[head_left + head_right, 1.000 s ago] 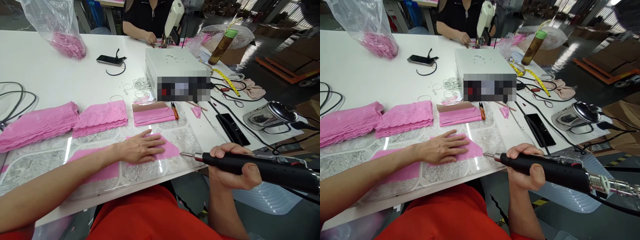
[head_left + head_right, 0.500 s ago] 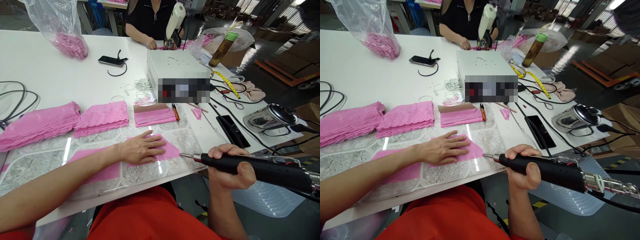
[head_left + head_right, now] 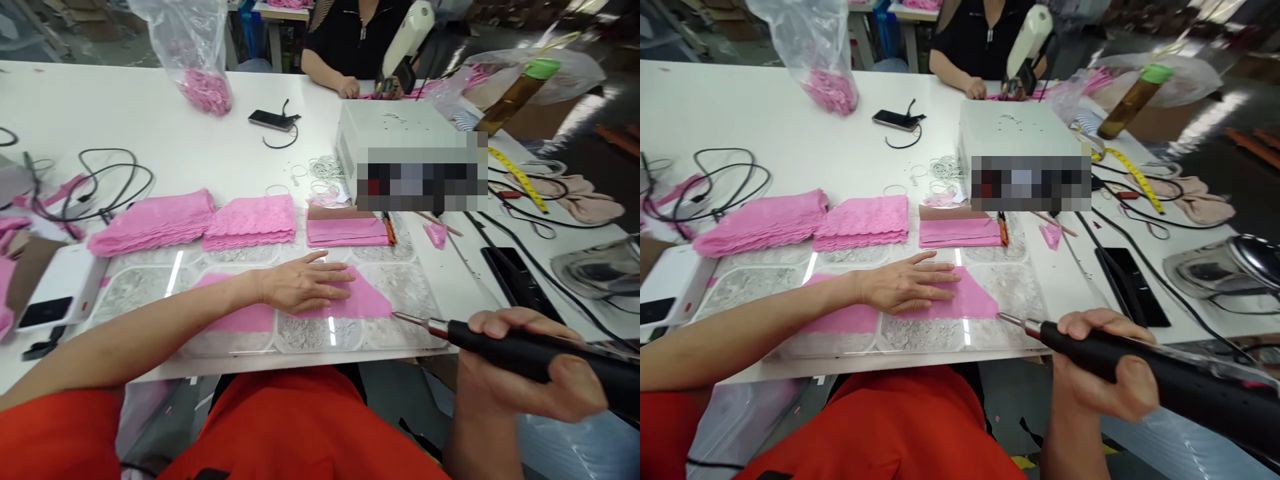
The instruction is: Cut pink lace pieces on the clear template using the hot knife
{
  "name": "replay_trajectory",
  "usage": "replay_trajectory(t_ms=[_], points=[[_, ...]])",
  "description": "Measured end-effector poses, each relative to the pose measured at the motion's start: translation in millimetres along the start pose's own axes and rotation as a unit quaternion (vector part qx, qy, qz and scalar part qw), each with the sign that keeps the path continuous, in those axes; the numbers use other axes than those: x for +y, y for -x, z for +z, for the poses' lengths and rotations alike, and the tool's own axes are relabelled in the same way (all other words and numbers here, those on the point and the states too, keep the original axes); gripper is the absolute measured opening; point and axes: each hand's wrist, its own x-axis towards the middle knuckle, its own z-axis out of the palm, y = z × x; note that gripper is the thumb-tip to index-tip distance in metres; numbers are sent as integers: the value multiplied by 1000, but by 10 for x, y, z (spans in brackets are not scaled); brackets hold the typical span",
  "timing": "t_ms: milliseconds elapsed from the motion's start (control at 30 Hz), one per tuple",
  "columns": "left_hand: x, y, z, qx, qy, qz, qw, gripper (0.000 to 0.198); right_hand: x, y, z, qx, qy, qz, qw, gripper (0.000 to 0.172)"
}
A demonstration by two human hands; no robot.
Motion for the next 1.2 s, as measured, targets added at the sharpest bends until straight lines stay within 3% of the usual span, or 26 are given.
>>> replay_trajectory(t_ms=[267, 633, 900, 1033, 1200], points=[[88, 496, 10, -21, 18, -60, 998, 41, 8, 75, 158, -14, -3, 37, 999, 30], [27, 548, 89, -5, 35, -73, 997, 42, -30, 140, 283, -17, -6, 44, 999, 28], [86, 665, 83, -6, 19, -68, 997, 42, -45, 264, 359, -43, -28, 85, 995, 26], [124, 743, 90, -4, 16, -81, 997, 41, -15, 370, 468, -86, -30, 114, 989, 25], [142, 806, 116, 11, 13, -86, 996, 39, 50, 532, 640, -180, -79, 99, 975, 31]])
